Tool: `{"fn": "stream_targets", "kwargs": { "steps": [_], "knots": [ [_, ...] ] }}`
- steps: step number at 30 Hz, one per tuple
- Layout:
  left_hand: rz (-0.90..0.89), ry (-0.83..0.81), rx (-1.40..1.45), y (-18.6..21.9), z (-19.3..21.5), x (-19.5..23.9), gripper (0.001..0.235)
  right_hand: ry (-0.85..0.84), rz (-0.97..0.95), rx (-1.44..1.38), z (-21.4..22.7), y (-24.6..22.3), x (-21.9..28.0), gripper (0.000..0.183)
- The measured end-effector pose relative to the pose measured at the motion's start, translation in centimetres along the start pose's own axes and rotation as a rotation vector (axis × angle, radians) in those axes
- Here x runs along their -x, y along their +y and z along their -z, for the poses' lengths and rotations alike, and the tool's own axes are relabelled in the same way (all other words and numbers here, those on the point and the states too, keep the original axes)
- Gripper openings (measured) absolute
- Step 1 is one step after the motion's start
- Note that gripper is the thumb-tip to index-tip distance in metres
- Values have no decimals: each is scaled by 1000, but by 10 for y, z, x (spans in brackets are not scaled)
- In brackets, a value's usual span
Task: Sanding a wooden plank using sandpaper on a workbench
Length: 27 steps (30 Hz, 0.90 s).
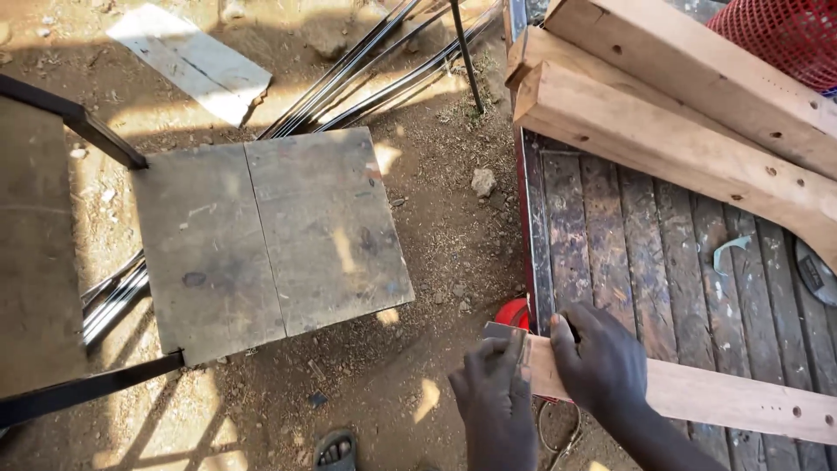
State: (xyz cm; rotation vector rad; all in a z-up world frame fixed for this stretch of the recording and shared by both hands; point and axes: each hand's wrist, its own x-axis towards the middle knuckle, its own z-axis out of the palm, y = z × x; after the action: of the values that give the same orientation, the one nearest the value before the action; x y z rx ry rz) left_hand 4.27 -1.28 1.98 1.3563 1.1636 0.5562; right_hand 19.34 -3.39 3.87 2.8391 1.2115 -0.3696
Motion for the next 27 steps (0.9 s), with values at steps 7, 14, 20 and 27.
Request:
{"fn": "stream_targets", "kwargs": {
  "steps": [7, 14, 20, 27],
  "knots": [
    [119, -96, -10, 4, 0, -11, 53, 8, 9, 23, -1, 1, -4, 28],
    [159, -38, 22, -8, -5, -11, 50, -8, 0, 3, 3, -5, -4, 29],
    [111, -34, 55, -16, -7, 2, 44, 28, 9, 14, -1, 8, 8, 27],
    [270, -33, 30, -26, -10, 10, 42, 19, 18, 9, -6, 5, -2, 29]
  ]
}}
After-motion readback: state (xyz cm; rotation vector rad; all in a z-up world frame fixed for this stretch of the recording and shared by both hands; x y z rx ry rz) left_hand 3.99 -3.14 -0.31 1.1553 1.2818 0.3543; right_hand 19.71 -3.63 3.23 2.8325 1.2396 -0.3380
